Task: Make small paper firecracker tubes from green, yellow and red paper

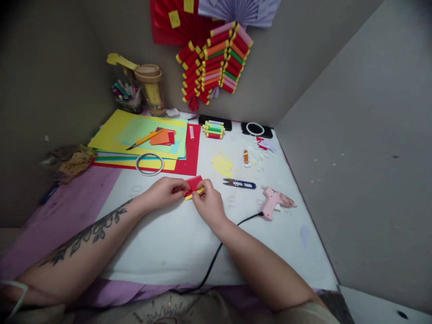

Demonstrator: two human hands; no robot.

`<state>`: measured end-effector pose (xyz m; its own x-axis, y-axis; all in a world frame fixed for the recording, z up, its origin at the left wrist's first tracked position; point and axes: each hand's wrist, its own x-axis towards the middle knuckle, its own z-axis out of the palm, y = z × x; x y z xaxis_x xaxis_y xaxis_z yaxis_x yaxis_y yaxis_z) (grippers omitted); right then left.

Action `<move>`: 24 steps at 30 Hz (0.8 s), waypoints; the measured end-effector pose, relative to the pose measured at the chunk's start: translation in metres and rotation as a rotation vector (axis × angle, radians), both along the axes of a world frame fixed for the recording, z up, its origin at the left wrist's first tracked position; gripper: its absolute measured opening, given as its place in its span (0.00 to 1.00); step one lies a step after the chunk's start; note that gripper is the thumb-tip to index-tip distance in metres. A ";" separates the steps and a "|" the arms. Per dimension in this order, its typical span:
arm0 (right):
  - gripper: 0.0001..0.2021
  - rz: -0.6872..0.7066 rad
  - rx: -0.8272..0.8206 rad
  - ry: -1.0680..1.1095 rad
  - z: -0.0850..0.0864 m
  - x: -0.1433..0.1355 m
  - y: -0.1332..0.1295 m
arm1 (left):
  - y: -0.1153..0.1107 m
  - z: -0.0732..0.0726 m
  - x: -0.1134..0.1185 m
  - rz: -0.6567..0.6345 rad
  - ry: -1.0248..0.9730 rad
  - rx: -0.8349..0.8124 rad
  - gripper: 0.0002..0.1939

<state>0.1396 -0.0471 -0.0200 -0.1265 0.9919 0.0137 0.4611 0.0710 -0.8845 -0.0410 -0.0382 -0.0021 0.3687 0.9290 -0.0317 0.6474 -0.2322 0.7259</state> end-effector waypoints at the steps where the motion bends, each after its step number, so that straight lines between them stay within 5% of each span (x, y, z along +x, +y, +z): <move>1: 0.07 0.002 0.001 -0.002 0.000 0.000 0.000 | 0.000 0.000 0.000 -0.006 -0.002 -0.002 0.11; 24: 0.07 0.007 0.035 -0.031 0.000 0.019 0.019 | -0.007 0.002 0.010 0.056 0.138 0.071 0.12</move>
<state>0.1585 -0.0279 -0.0196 -0.1339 0.9900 0.0447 0.4877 0.1051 -0.8667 -0.0311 -0.0454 0.0003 0.3130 0.9497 -0.0117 0.7534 -0.2408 0.6119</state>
